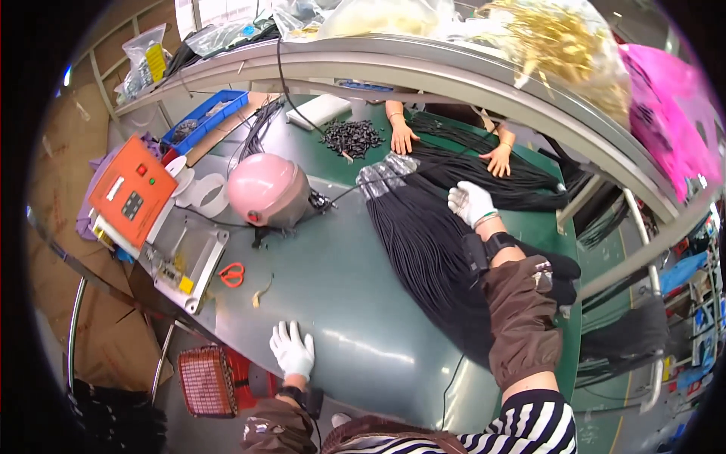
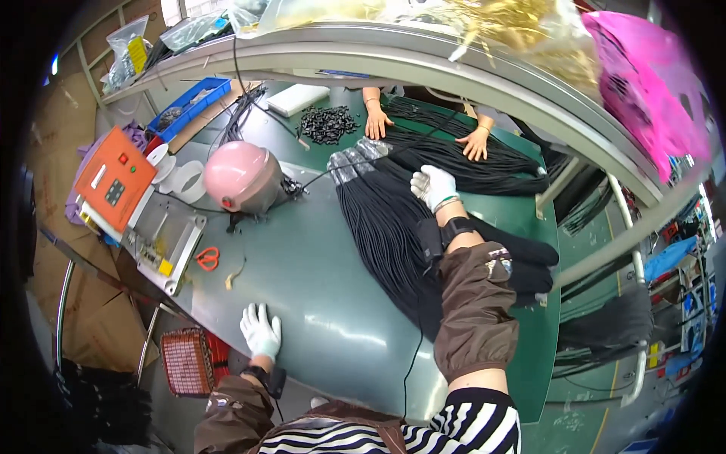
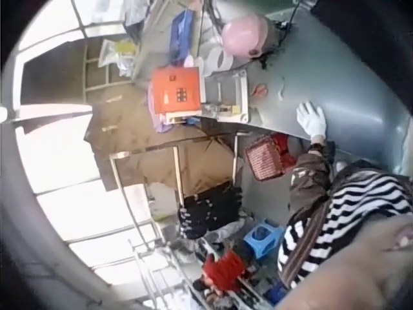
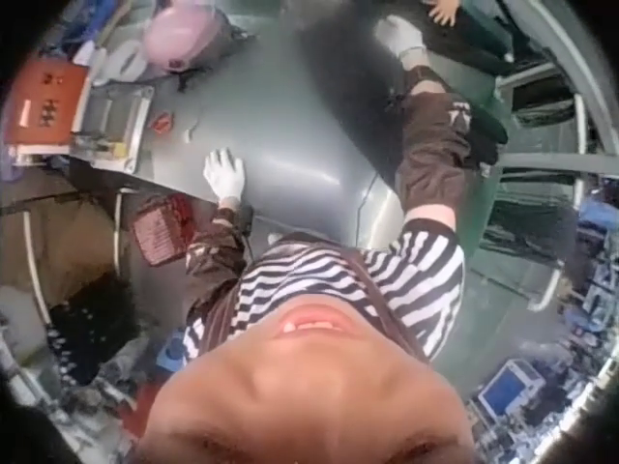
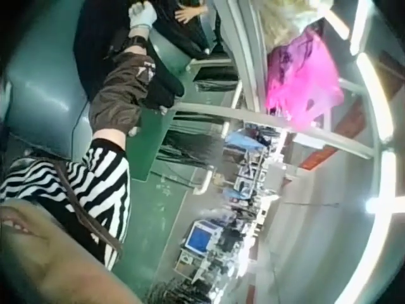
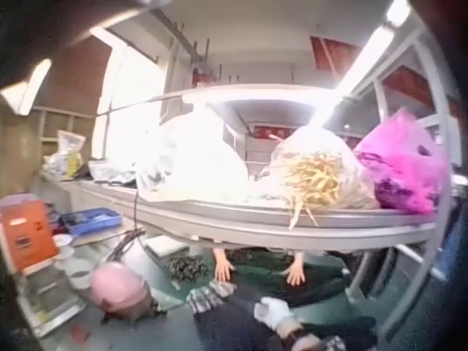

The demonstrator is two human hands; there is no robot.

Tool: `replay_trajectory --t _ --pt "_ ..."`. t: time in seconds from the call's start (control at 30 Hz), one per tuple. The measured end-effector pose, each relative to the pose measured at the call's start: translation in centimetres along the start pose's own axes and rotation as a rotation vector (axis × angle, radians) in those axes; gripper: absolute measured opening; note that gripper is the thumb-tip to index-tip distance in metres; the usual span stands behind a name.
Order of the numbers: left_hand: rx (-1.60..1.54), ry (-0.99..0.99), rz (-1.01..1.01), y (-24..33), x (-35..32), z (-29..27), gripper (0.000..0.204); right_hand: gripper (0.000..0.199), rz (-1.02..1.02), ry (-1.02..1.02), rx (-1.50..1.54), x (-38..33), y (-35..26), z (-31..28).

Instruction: Transport a tray of components to a workstation and inspect/organize them by hand.

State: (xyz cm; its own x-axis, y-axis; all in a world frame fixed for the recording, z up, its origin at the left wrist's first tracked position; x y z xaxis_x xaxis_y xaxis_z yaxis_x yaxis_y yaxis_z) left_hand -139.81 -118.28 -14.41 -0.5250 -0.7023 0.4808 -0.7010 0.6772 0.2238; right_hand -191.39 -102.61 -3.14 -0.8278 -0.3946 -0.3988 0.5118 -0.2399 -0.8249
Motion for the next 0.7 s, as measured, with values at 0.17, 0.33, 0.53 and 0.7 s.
replay_trajectory --t 0.17,0.33,0.53,0.7 --pt "0.078 -0.05 -0.04 0.7 1.2 -0.4 0.047 0.01 0.057 0.129 0.138 8.8 2.9 2.1" --pt "0.059 -0.099 -0.02 1.4 1.5 0.1 0.046 0.011 0.089 0.201 0.213 14.6 4.5 3.2" --pt "0.067 -0.143 -0.033 1.1 1.3 0.1 0.045 0.011 0.094 0.13 0.31 16.9 5.0 5.0" --pt "0.066 -0.173 -0.043 1.0 1.4 0.2 0.045 0.011 0.025 0.191 0.284 17.3 5.3 5.5"
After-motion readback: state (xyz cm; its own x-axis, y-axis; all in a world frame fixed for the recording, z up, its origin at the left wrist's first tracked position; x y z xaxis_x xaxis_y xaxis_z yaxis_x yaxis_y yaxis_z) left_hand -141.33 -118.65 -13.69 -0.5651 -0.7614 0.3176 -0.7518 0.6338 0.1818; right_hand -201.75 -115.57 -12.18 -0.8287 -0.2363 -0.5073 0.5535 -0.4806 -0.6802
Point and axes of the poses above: each hand's wrist, its own x-axis towards the middle knuckle, its own z-axis out of the palm, y = z × x, the point moved 6 cm from there along x, towards the middle knuckle, and after that the axes turned 9 degrees about y, right-handed, at the moved point
